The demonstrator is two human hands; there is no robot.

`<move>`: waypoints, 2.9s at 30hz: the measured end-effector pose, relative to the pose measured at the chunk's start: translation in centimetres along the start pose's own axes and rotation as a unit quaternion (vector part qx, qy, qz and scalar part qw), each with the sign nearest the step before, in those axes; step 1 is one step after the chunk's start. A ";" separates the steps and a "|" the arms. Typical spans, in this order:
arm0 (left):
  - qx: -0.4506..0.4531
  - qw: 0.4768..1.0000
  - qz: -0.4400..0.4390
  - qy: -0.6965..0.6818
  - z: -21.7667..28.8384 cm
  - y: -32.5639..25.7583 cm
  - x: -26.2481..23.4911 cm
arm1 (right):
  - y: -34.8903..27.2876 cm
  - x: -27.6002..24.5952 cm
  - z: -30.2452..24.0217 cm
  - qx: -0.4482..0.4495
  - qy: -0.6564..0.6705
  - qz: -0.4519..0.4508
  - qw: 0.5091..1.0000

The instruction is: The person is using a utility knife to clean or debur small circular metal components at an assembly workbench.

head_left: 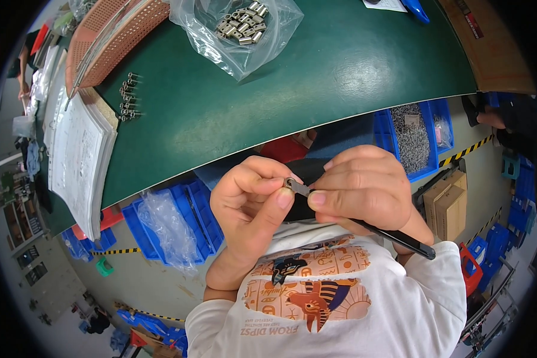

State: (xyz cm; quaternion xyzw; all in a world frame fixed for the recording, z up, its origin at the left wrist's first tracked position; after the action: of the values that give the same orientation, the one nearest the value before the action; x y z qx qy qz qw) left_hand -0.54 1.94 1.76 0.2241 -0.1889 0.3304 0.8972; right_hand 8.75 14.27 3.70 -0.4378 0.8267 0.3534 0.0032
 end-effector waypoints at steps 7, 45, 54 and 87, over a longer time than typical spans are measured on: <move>-0.008 1.000 0.004 -0.008 0.2 -0.1 0.2 | 0.0 -0.3 -0.4 -0.030 -0.103 -0.011 0.994; 0.010 1.000 -0.010 0.008 0.0 -0.2 0.3 | -0.3 -0.2 -0.2 -0.014 -0.005 -0.007 1.000; -0.005 1.000 0.024 0.008 0.2 -0.5 0.3 | -0.4 0.3 -0.5 -0.067 -0.150 0.022 0.986; -0.060 0.995 0.032 -0.072 0.4 0.1 0.3 | 1.3 -1.5 1.3 0.282 0.284 -0.074 0.913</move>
State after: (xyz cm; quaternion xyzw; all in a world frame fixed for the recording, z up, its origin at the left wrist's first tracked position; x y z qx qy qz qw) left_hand -0.43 1.97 2.27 0.1870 -0.2796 0.3303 0.8819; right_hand 8.31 16.56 3.98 -0.5608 0.8231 -0.0353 -0.0819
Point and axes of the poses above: each hand's wrist, its own y-axis towards the middle knuckle, its own x-axis out of the palm, z = x × y, the point moved 2 cm from there along y, towards the middle knuckle, and after that the axes turned 13 degrees about x, right-handed, at the moved point
